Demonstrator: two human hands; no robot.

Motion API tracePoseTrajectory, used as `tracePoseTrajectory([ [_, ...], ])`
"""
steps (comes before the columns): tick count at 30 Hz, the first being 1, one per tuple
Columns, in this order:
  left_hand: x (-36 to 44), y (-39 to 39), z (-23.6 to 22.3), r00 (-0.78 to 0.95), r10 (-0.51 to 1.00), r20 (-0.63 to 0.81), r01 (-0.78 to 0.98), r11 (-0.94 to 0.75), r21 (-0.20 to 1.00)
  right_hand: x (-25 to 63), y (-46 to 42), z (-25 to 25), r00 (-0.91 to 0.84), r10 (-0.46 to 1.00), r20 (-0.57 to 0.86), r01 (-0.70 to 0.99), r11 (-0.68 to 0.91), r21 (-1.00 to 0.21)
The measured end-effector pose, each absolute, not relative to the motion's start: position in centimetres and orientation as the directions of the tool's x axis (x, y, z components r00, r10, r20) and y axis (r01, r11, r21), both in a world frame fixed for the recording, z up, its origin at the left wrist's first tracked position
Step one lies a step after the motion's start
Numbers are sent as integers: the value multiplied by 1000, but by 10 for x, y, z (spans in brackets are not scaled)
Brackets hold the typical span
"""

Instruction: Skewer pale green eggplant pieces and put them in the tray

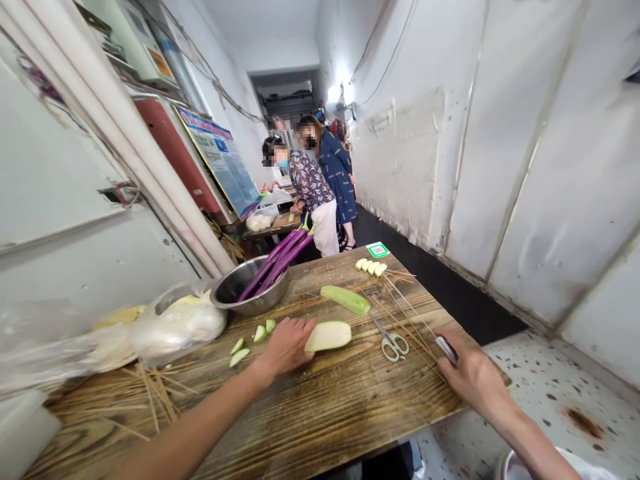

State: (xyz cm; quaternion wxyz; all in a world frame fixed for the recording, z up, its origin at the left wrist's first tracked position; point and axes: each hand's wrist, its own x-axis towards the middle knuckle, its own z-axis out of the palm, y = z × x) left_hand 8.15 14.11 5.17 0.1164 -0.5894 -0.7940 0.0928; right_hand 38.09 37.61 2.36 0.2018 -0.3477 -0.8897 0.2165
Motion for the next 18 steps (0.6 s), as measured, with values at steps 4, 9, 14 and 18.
tracePoseTrajectory([
  [4, 89, 103, 59, -454, 888, 69, 871, 459, -176, 384, 322, 35, -628, 772, 99, 382, 417, -825],
  [9, 89, 67, 54, -537, 838, 100, 831, 546, -110, 363, 261, 29, -763, 646, -6, 92, 100, -991],
  [14, 88, 59, 34, -572, 773, 275, 736, 632, -244, 331, 244, 10, -798, 602, -15, 74, 74, -994],
  [18, 88, 63, 15, -542, 763, 353, 697, 643, -318, 314, 247, 3, -778, 628, 7, 75, 104, -992],
])
